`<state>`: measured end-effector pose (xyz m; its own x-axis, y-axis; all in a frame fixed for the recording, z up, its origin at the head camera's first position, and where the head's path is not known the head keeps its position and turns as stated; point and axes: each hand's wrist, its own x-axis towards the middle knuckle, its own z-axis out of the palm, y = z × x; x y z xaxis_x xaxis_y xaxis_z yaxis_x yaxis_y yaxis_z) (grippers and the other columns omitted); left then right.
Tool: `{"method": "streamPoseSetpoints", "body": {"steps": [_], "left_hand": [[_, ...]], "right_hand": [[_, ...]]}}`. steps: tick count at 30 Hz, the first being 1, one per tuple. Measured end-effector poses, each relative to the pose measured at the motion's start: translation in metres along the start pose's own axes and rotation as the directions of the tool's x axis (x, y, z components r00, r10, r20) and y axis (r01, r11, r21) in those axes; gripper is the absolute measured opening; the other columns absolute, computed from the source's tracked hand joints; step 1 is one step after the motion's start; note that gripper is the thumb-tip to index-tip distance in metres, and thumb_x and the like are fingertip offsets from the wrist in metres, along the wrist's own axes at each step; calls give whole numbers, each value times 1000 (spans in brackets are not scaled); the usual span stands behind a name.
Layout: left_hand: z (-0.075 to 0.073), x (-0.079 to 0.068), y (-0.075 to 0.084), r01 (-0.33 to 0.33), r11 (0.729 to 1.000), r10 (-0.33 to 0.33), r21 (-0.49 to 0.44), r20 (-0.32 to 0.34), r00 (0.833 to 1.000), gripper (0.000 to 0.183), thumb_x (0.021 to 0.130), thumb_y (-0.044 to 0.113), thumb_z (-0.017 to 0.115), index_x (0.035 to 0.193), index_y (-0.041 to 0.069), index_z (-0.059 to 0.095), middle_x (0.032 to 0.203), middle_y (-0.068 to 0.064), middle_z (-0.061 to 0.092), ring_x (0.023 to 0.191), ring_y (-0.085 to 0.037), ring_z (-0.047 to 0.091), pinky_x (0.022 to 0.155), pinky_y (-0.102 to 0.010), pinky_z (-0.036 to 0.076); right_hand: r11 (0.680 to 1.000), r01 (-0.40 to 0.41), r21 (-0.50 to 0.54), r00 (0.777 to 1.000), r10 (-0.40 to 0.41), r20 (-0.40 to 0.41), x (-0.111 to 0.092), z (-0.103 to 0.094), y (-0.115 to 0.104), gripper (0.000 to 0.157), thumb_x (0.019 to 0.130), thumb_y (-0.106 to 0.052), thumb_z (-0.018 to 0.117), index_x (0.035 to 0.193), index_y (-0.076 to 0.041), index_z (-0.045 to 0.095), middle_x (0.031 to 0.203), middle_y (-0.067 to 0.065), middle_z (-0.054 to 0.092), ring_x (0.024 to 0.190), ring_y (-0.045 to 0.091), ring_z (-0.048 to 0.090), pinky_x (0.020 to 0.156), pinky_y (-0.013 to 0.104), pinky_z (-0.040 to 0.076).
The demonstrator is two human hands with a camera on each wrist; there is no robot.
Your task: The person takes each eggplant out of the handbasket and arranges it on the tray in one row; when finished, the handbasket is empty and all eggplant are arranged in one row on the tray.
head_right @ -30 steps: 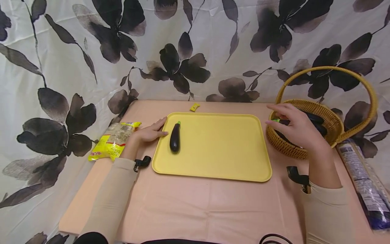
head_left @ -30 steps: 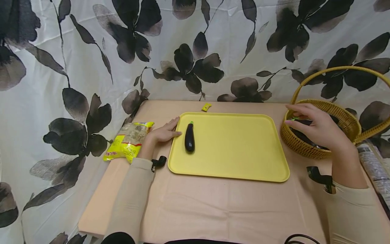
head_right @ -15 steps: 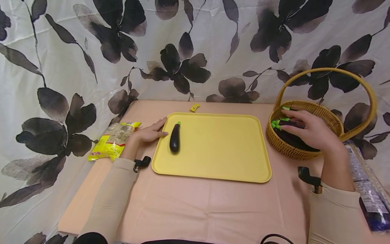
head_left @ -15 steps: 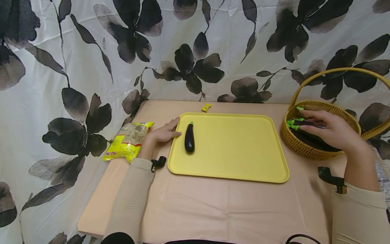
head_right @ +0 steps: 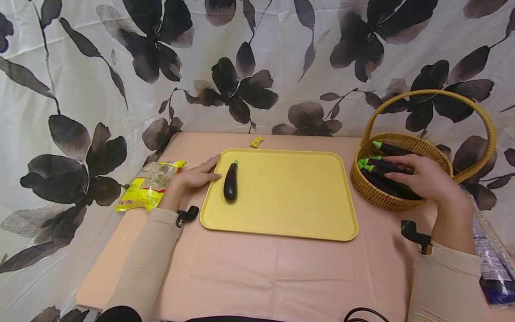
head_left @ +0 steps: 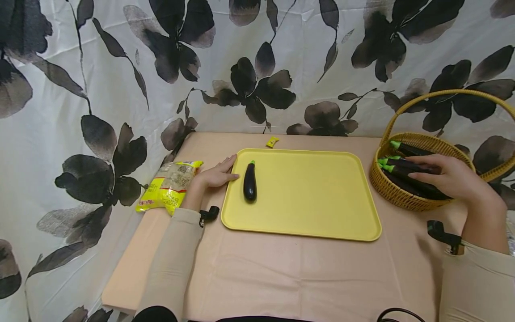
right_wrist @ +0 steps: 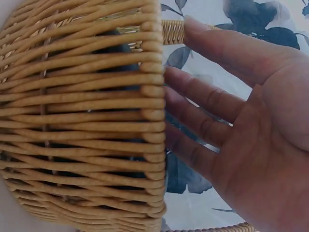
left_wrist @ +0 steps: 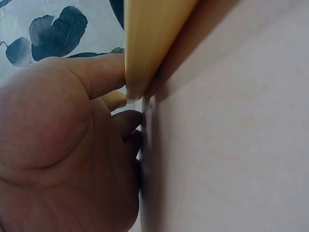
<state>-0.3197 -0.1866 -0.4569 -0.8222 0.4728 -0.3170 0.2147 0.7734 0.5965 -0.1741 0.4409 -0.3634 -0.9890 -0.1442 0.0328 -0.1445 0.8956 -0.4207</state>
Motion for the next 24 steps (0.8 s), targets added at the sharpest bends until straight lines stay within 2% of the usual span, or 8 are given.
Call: {"method": "streamPoseSetpoints", "body": {"steps": [5, 11, 14, 17, 20, 24], "left_hand": [[0, 1, -2, 4, 1000, -4, -4, 1, 1000, 86, 107, 45, 51, 169, 21, -4, 176, 0, -6, 163, -21, -12, 133, -47, -4], [0, 2, -3, -1, 1000, 1, -2, 2, 1000, 85, 107, 46, 50, 169, 21, -3, 176, 0, -7, 163, -22, -12, 133, -47, -5], [0, 2, -2, -6, 1000, 6, 0, 0, 1000, 85, 107, 46, 50, 169, 21, -3, 176, -1, -6, 163, -22, -12, 133, -46, -5], [-1, 1, -1, -4, 1000, 4, -2, 1, 1000, 85, 107, 46, 50, 169, 21, -3, 176, 0, -6, 163, -20, -12, 133, -45, -5], [-2, 0, 1, -8, 1000, 8, -20, 6, 1000, 85, 107, 44, 51, 169, 20, -3, 176, -1, -6, 163, -22, -12, 133, -47, -5], [-2, 1, 0, -10, 1000, 10, -15, 5, 1000, 85, 107, 44, 51, 169, 20, -3, 177, -2, -6, 163, -22, -12, 133, -48, -5]], "right_hand": [[1000, -22, -16, 999, 23, 40, 1, 2, 5, 54, 102, -29, 70, 146, -1, 57, 129, 35, 60, 111, 49, 59, 70, 33, 51], [999, -34, -36, 997, 36, 63, 1, 3, 8, 56, 100, -29, 72, 146, 0, 58, 126, 36, 61, 110, 49, 60, 71, 34, 51], [999, -28, -43, 997, 31, 64, 1, 3, 10, 52, 100, -27, 72, 143, 0, 60, 126, 36, 62, 108, 47, 59, 74, 40, 51], [999, -27, -39, 996, 30, 79, 0, 4, 13, 48, 100, -22, 72, 141, 0, 63, 133, 38, 58, 114, 51, 55, 83, 55, 52], [999, -32, -33, 994, 36, 101, 0, 5, 15, 45, 99, -16, 71, 140, 0, 63, 140, 41, 51, 125, 59, 46, 95, 74, 44], [999, -32, -41, 993, 36, 111, 2, 6, 16, 43, 97, -8, 71, 138, 0, 64, 141, 41, 49, 130, 62, 41, 100, 80, 37]]}}
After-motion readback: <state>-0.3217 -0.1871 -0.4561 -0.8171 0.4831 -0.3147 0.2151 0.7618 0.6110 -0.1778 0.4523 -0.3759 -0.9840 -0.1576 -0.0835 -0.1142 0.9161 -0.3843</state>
